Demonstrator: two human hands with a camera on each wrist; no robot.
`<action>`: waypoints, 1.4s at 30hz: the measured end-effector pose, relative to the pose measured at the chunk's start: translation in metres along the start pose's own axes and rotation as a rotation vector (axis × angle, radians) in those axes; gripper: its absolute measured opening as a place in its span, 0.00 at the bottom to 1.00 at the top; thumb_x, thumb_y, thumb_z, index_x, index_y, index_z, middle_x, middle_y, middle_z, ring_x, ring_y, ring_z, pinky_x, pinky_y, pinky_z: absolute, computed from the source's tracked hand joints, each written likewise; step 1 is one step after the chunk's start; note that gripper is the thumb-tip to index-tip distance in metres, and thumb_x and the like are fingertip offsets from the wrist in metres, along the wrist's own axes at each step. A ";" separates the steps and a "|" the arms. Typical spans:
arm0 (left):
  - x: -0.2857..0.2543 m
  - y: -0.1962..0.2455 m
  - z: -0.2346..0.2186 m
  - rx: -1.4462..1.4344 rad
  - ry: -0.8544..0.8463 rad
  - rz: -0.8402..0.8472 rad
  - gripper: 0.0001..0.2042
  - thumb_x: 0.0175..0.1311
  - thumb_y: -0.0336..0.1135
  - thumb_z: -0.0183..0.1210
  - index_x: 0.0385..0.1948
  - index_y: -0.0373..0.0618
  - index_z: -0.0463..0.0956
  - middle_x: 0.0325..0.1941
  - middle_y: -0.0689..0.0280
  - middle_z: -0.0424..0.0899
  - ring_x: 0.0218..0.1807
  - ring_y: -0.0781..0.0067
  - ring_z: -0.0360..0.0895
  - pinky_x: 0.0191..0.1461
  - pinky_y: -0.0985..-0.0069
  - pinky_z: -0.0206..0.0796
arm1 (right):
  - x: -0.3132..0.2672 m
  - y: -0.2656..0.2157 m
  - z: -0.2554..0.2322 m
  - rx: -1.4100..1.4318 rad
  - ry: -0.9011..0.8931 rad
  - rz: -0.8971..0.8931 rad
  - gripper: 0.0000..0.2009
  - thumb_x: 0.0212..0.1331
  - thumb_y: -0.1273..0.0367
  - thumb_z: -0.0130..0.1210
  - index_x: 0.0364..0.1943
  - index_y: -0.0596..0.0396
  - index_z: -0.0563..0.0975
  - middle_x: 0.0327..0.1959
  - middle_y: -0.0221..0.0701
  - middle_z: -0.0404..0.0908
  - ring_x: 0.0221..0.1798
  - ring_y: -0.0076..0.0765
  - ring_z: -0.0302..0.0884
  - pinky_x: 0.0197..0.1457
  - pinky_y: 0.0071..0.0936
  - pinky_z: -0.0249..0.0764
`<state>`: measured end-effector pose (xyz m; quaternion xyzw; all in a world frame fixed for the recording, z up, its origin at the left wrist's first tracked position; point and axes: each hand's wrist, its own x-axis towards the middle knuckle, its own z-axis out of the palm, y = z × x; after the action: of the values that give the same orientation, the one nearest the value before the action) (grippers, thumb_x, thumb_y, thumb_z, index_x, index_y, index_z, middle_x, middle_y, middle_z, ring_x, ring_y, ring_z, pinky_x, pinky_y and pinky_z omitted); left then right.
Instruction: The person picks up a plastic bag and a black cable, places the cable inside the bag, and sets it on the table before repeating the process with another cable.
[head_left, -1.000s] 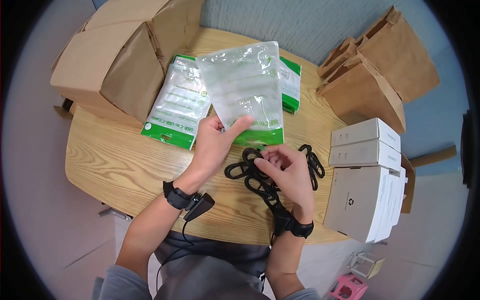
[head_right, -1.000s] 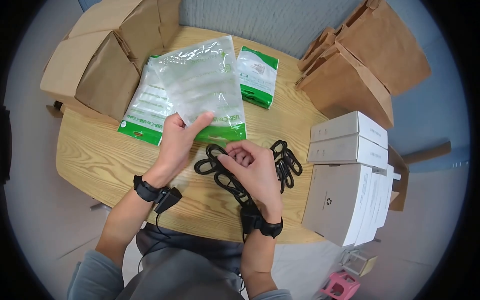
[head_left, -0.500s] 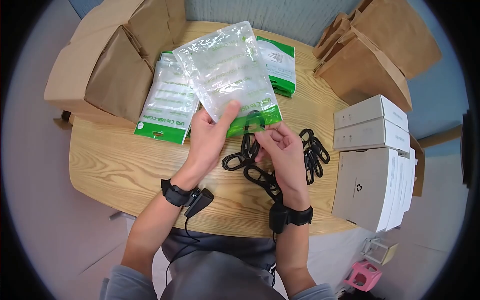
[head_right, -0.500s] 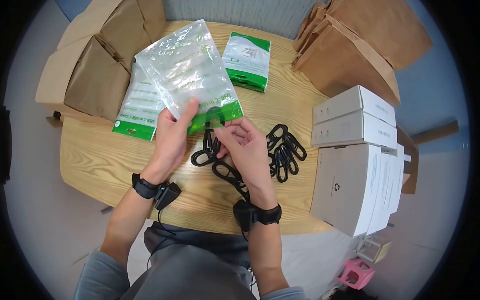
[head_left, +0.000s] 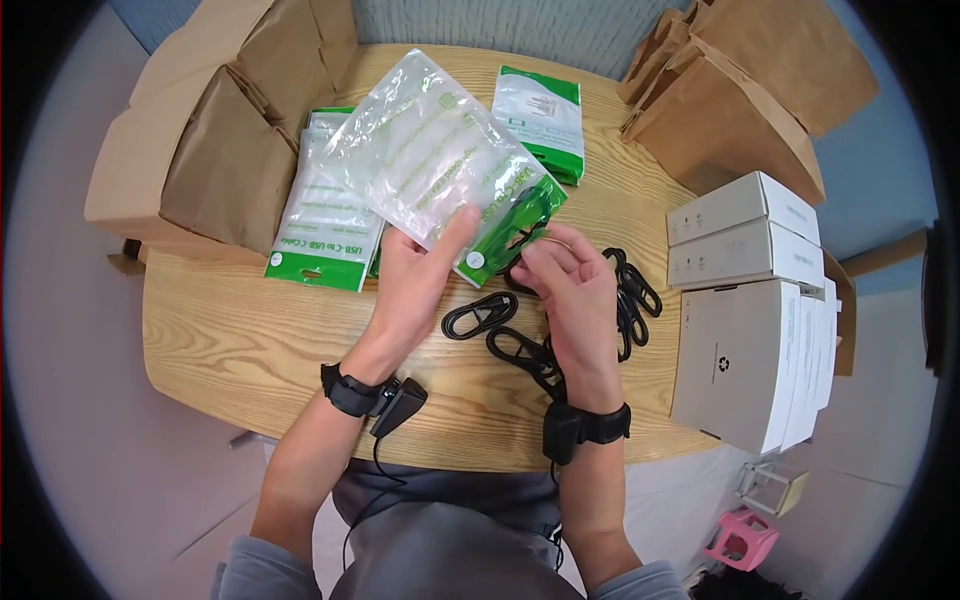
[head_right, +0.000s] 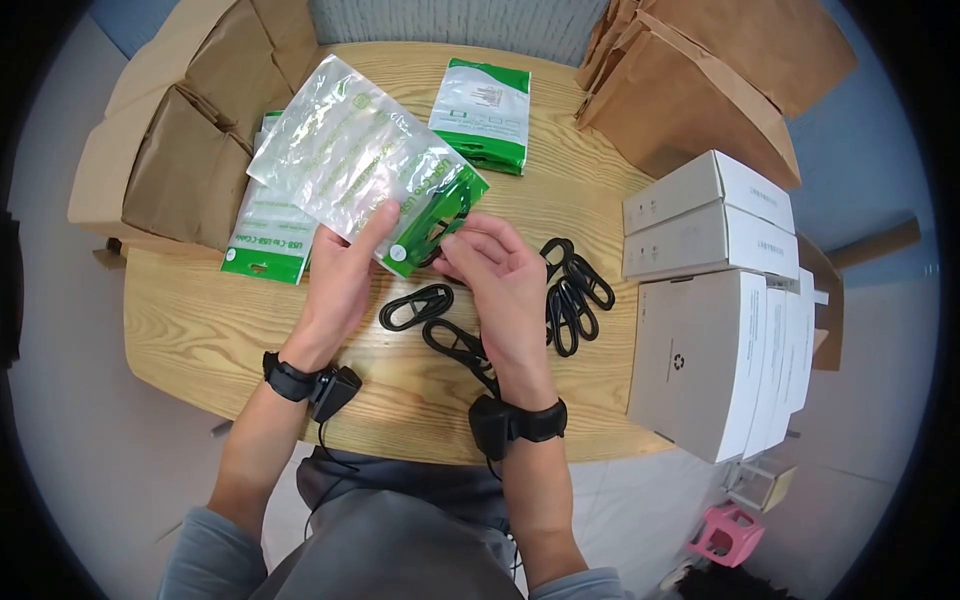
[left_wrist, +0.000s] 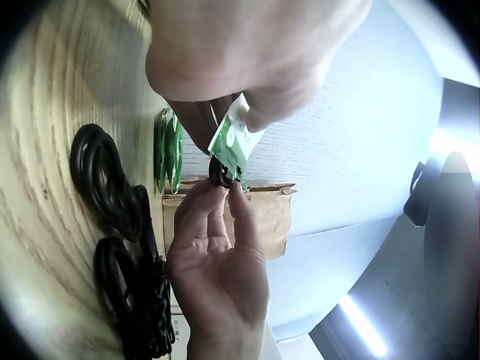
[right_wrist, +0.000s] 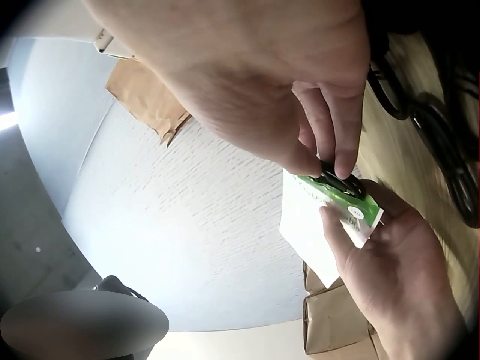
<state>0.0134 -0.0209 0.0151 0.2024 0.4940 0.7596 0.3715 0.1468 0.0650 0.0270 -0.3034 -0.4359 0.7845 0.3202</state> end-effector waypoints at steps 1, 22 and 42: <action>0.000 0.001 0.001 -0.010 -0.009 0.005 0.19 0.63 0.32 0.61 0.55 0.36 0.70 0.53 0.64 0.77 0.52 0.78 0.74 0.55 0.78 0.67 | 0.001 0.001 -0.001 0.002 0.000 -0.001 0.12 0.58 0.77 0.58 0.46 0.64 0.73 0.37 0.34 0.80 0.37 0.27 0.80 0.44 0.21 0.79; -0.008 -0.010 0.006 0.032 -0.002 -0.004 0.21 0.59 0.23 0.62 0.54 0.36 0.69 0.51 0.63 0.77 0.49 0.77 0.75 0.53 0.78 0.67 | 0.001 0.005 -0.002 -0.108 0.042 -0.119 0.10 0.59 0.76 0.58 0.42 0.68 0.76 0.36 0.37 0.82 0.36 0.26 0.81 0.42 0.20 0.80; -0.008 -0.008 0.005 0.044 0.021 0.001 0.19 0.58 0.25 0.63 0.51 0.36 0.72 0.47 0.64 0.78 0.46 0.79 0.75 0.51 0.79 0.67 | 0.003 0.007 -0.007 -0.120 -0.051 -0.125 0.10 0.59 0.75 0.58 0.41 0.67 0.77 0.32 0.35 0.81 0.32 0.24 0.80 0.36 0.18 0.78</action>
<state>0.0249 -0.0226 0.0102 0.2028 0.5145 0.7507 0.3613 0.1489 0.0680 0.0172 -0.2741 -0.5081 0.7429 0.3389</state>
